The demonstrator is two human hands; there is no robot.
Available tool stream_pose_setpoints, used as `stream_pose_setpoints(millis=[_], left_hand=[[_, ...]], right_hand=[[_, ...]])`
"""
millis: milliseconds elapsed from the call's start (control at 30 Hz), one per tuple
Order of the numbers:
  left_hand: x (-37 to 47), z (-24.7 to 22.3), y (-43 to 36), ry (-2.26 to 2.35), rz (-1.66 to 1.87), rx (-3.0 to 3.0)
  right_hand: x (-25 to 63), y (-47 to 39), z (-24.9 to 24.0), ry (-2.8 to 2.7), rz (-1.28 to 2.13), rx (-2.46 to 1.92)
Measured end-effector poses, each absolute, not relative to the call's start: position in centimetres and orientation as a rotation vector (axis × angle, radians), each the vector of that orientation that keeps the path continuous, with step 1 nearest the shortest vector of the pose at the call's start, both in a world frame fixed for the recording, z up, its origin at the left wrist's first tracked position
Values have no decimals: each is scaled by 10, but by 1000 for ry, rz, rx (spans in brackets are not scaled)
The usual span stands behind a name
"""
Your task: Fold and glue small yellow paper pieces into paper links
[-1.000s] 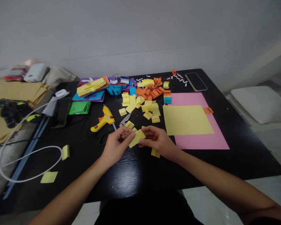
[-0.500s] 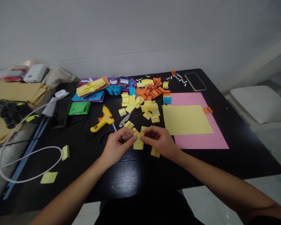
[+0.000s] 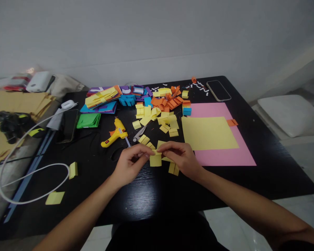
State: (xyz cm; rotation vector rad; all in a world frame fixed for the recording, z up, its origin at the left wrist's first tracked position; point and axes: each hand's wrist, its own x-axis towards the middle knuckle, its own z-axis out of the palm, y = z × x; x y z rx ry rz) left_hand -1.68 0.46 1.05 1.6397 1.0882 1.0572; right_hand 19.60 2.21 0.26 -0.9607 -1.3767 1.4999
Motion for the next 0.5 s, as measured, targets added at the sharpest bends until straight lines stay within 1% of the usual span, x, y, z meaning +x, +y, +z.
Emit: stream_pose_setpoints(millis=[200,367,500], left_hand=[[-17,9,1,1020,1056,1880],[-11,3,1,1170,1145,1704],[-11,4,3,1210,1060,1744]], right_hand=[[191,19,-2,-1319,1483,-998],[188,17,-5,-1297,1475,-1024],[189,17,-6,-1283,1480,-1004]])
